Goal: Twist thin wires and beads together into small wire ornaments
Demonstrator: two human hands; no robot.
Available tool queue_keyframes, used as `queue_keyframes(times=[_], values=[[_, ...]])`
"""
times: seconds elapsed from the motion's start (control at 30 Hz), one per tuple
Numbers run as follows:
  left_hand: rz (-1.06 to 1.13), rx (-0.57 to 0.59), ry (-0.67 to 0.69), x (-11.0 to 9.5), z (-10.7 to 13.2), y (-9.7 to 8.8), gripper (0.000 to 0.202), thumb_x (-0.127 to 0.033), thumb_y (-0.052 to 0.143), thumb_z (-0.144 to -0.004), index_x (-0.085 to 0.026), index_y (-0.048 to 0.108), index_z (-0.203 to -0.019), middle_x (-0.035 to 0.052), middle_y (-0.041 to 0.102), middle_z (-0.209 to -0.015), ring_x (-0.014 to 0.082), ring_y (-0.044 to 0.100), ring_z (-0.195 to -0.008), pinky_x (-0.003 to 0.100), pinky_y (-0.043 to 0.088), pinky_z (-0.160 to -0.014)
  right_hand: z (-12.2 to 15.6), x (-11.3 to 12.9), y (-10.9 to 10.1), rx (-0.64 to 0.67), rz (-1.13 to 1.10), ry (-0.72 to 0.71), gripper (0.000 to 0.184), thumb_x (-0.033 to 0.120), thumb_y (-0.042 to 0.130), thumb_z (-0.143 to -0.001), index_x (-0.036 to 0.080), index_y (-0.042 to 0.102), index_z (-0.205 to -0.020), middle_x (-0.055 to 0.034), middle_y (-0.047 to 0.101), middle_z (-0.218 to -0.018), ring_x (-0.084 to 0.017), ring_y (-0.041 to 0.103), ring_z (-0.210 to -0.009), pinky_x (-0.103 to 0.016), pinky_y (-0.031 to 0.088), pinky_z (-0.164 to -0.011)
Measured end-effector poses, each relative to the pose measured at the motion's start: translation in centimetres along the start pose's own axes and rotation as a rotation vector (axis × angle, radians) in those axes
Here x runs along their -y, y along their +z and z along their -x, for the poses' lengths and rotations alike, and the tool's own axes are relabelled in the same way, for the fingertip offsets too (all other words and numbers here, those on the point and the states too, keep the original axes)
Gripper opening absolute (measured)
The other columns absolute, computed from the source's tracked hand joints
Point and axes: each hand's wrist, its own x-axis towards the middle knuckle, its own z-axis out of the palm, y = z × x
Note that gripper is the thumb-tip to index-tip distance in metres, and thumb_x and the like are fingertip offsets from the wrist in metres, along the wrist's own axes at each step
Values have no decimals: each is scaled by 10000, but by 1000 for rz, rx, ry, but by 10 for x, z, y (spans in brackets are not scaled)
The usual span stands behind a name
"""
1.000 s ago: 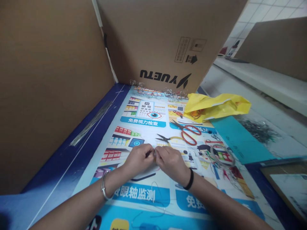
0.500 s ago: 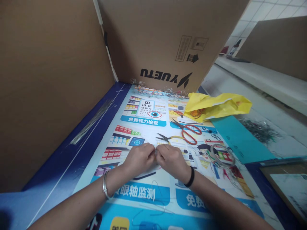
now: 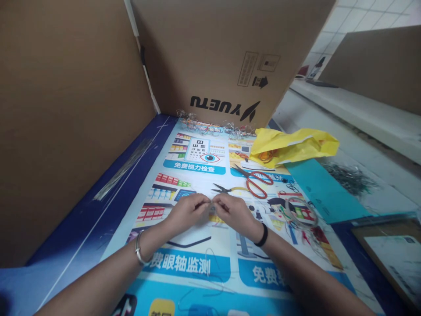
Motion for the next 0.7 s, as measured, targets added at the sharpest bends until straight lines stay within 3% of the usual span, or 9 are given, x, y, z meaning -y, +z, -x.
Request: queue_keyframes(times=[0.17, 0.4, 0.53, 0.63, 0.7], values=[[451, 137, -236, 2, -2, -3, 194, -314, 490, -809, -155, 556, -718, -55, 462, -498, 68, 409, -452, 188, 312, -458, 1, -3, 4, -91, -11, -20, 130, 122, 495, -794, 191, 605, -803, -11, 642, -701, -128, 601, -646, -209, 432, -616], [603, 97, -342, 0, -2, -2, 172, -325, 547, -749, -169, 536, -676, -70, 414, -486, 53, 328, -411, 190, 239, -408, 1, -3, 3, -30, 78, -86, 159, 125, 459, -827, 182, 596, -771, -19, 628, -688, -132, 580, -639, -220, 427, -619], [546, -1, -321, 8, -4, -1, 178, -333, 545, -762, -169, 550, -695, -73, 408, -486, 56, 334, -420, 186, 258, -417, -2, -8, -7, -30, 172, -49, 210, 258, 421, -916, 176, 615, -928, -67, 657, -877, -168, 592, -840, -268, 441, -762], [446, -135, -314, 16, -7, 0, 181, -335, 531, -779, -167, 568, -722, -67, 425, -497, 65, 357, -438, 184, 283, -437, -3, -13, -16, -3, 451, 69, 336, 381, 521, -859, 163, 569, -1109, -134, 593, -1087, -277, 497, -1047, -394, 391, -863], [386, -217, -312, 19, -8, -1, 181, -327, 522, -784, -166, 573, -717, -59, 441, -513, 73, 375, -455, 187, 297, -452, -2, -15, -18, 70, 610, 122, 444, 439, 575, -810, 172, 538, -1163, -152, 546, -1160, -328, 449, -1083, -446, 366, -855]])
